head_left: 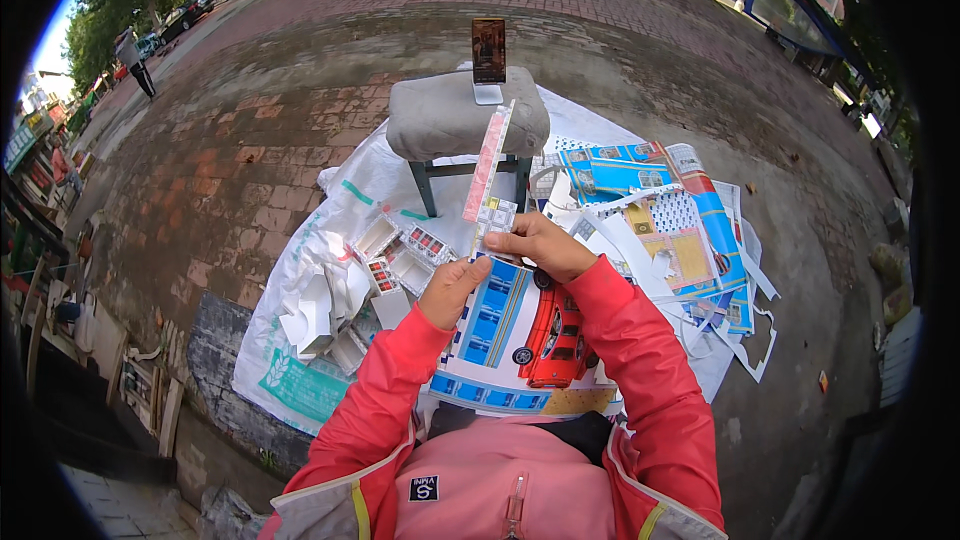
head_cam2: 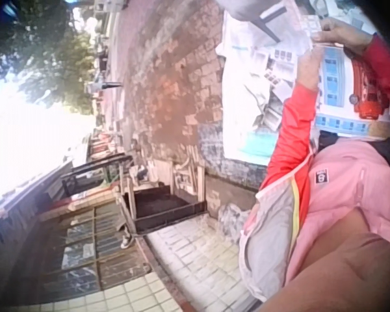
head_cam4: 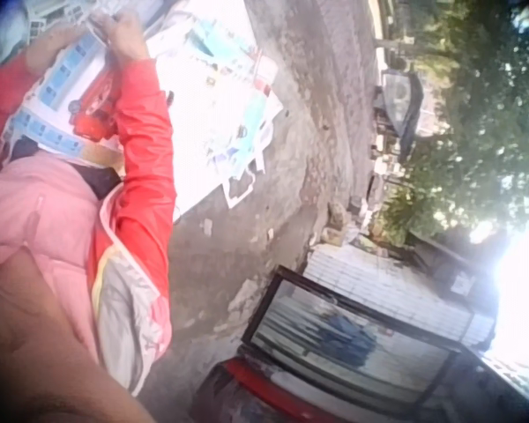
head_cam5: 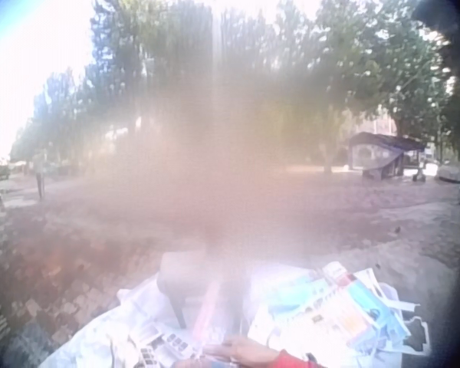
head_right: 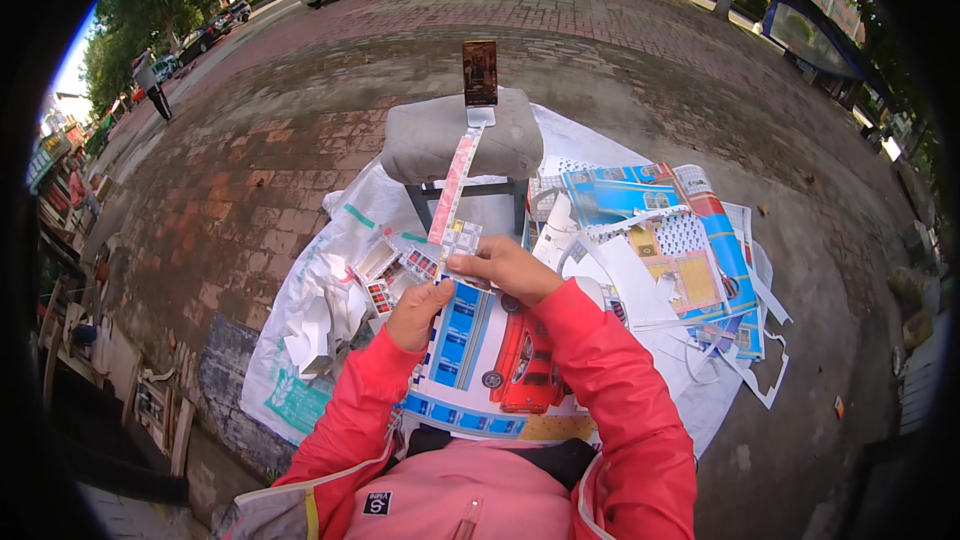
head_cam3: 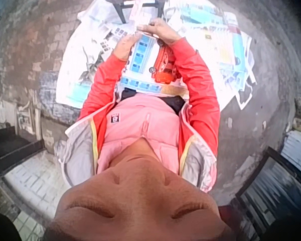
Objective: The person sits on the ground and assembles a paper model by folding and interlocking pre-cut pieces. They handle multiple sheets, fold along perforated lines, and connect components to form a three-dimensional structure.
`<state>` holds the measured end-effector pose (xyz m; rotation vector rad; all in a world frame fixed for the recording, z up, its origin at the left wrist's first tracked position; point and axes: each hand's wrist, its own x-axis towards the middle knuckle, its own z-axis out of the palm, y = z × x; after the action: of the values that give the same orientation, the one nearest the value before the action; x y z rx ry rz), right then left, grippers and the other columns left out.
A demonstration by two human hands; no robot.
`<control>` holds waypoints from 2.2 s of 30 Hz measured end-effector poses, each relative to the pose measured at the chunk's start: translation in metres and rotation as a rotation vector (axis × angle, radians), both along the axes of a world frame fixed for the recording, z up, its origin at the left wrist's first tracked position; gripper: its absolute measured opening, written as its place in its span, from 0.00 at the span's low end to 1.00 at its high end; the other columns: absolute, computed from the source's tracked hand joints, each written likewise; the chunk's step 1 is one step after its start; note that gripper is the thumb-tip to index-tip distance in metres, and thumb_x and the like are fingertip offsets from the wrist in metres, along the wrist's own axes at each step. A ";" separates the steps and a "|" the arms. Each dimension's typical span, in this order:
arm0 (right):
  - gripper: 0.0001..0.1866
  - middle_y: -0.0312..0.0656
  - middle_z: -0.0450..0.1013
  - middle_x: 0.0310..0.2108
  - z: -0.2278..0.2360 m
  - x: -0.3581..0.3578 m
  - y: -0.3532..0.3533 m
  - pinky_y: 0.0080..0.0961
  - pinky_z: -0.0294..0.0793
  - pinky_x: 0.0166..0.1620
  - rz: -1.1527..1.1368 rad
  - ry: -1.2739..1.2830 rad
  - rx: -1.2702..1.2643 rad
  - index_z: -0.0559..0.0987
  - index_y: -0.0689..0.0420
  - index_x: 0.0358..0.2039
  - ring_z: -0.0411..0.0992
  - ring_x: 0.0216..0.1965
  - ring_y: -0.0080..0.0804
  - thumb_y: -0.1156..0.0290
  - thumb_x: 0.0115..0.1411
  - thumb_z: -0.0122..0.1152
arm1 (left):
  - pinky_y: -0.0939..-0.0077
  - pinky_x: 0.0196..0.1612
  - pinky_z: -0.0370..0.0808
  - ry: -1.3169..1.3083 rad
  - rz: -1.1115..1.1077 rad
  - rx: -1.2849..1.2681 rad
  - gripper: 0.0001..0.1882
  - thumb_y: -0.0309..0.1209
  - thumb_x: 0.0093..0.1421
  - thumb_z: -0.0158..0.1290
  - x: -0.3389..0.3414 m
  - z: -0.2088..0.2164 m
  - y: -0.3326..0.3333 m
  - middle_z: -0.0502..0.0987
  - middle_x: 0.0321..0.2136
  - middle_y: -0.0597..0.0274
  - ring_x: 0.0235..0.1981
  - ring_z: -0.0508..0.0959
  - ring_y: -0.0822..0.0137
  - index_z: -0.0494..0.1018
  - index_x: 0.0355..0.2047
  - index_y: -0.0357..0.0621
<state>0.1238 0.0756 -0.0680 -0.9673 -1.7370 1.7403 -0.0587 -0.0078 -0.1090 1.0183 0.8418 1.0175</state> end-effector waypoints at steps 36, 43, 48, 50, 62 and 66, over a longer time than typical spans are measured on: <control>0.20 0.52 0.76 0.29 0.021 0.028 -0.040 0.38 0.68 0.43 0.223 -0.669 0.669 0.82 0.63 0.32 0.74 0.35 0.49 0.59 0.45 0.68 | 0.78 0.31 0.76 0.411 0.082 0.083 0.14 0.36 0.56 0.63 0.009 0.005 -0.016 0.81 0.27 0.61 0.25 0.79 0.75 0.80 0.37 0.38; 0.14 0.49 0.74 0.27 0.010 0.019 -0.073 0.39 0.65 0.39 -0.044 -0.709 0.928 0.82 0.63 0.30 0.73 0.33 0.48 0.66 0.45 0.66 | 0.78 0.23 0.69 0.583 0.294 0.213 0.10 0.35 0.55 0.63 0.029 0.009 -0.038 0.77 0.17 0.66 0.18 0.73 0.77 0.81 0.27 0.39; 0.15 0.47 0.73 0.29 0.011 0.027 -0.072 0.38 0.64 0.40 -0.026 -0.661 0.941 0.80 0.62 0.30 0.71 0.35 0.46 0.64 0.47 0.67 | 0.76 0.24 0.72 0.653 0.224 0.176 0.13 0.36 0.55 0.63 0.024 0.010 -0.028 0.79 0.18 0.61 0.18 0.76 0.74 0.81 0.28 0.37; 0.14 0.46 0.73 0.29 0.015 0.037 -0.061 0.37 0.64 0.41 0.104 -0.488 0.875 0.80 0.61 0.29 0.71 0.37 0.44 0.64 0.47 0.67 | 0.77 0.25 0.73 0.478 0.158 0.185 0.13 0.37 0.55 0.64 0.018 0.013 -0.023 0.79 0.19 0.62 0.20 0.76 0.75 0.80 0.29 0.37; 0.17 0.44 0.66 0.29 0.033 0.045 -0.040 0.33 0.63 0.45 0.398 -0.087 0.489 0.77 0.64 0.29 0.67 0.37 0.39 0.63 0.52 0.70 | 0.79 0.36 0.77 -0.016 -0.205 -0.092 0.13 0.31 0.56 0.63 0.006 0.018 -0.009 0.81 0.32 0.65 0.29 0.80 0.75 0.78 0.39 0.39; 0.16 0.40 0.66 0.28 0.038 0.045 -0.042 0.31 0.63 0.45 0.421 -0.028 0.332 0.78 0.64 0.29 0.66 0.37 0.34 0.63 0.52 0.71 | 0.79 0.39 0.77 -0.156 -0.263 -0.142 0.12 0.29 0.56 0.63 0.007 0.006 -0.008 0.81 0.33 0.65 0.32 0.80 0.75 0.78 0.39 0.40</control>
<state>0.1683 0.0332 -0.0296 -0.5102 -2.2807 1.5967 -0.0515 -0.0160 -0.1033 0.8896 0.6240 0.7909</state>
